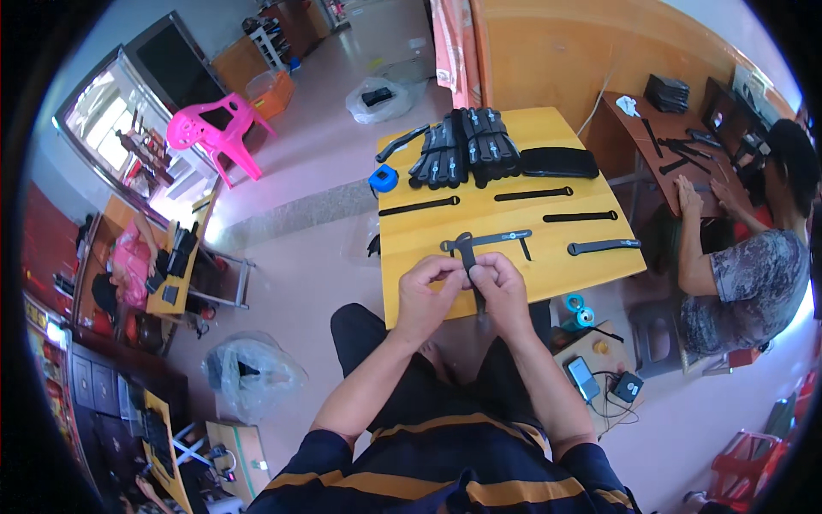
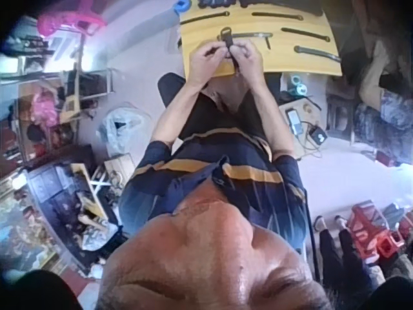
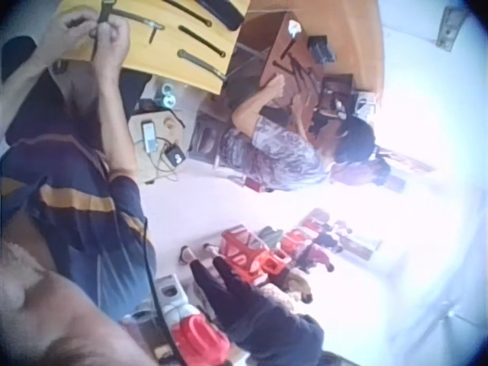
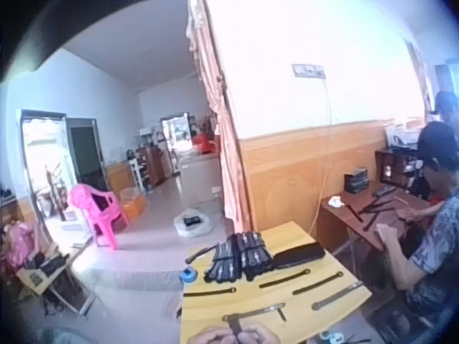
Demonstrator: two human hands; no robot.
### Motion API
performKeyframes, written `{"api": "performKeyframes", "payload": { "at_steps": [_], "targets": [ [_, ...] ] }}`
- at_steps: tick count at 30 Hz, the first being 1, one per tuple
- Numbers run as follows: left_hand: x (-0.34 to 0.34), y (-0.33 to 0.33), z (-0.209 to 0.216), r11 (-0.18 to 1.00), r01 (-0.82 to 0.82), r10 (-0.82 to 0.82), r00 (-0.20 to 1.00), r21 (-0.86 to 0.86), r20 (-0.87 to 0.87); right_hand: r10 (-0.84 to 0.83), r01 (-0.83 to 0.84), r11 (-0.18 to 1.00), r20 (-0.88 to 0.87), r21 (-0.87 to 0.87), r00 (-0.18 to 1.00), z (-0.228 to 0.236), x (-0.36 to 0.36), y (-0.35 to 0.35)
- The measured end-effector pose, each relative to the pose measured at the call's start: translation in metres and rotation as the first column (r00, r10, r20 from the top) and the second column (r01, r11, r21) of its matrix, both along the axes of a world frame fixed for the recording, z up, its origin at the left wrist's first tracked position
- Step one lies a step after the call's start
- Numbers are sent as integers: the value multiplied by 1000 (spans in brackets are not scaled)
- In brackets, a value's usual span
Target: Assembling buckles and clips onto black textile straps at a workbench.
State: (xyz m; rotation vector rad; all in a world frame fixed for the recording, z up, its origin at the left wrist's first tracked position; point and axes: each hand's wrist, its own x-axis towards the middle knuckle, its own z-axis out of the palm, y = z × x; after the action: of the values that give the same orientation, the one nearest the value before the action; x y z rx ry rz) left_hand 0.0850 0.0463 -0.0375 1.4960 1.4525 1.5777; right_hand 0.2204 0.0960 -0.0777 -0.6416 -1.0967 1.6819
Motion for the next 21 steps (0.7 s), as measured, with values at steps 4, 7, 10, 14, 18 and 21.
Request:
{"api": "performKeyframes", "payload": {
  "at_steps": [4,7,10,14,18,21],
  "targets": [
    [-30,-9,-10,992,-49,71,980,-118,187,100,-138,985,307,107,947,-3,22,-2],
    [-43,-8,-14,985,4,14,995,-174,104,37,-198,943,505,268,862,-1,29,1],
    [-50,-4,-27,962,53,-39,998,-268,59,-1,-234,918,592,320,806,4,31,6],
    [-51,4,-36,953,41,-29,999,-300,45,21,-269,911,618,312,786,5,35,18],
    [-56,15,-46,918,34,26,989,-396,144,37,-370,889,765,269,643,0,53,42],
    [-61,24,-52,886,41,95,959,-461,267,-4,-364,896,825,254,566,-11,74,66]
  ]
}}
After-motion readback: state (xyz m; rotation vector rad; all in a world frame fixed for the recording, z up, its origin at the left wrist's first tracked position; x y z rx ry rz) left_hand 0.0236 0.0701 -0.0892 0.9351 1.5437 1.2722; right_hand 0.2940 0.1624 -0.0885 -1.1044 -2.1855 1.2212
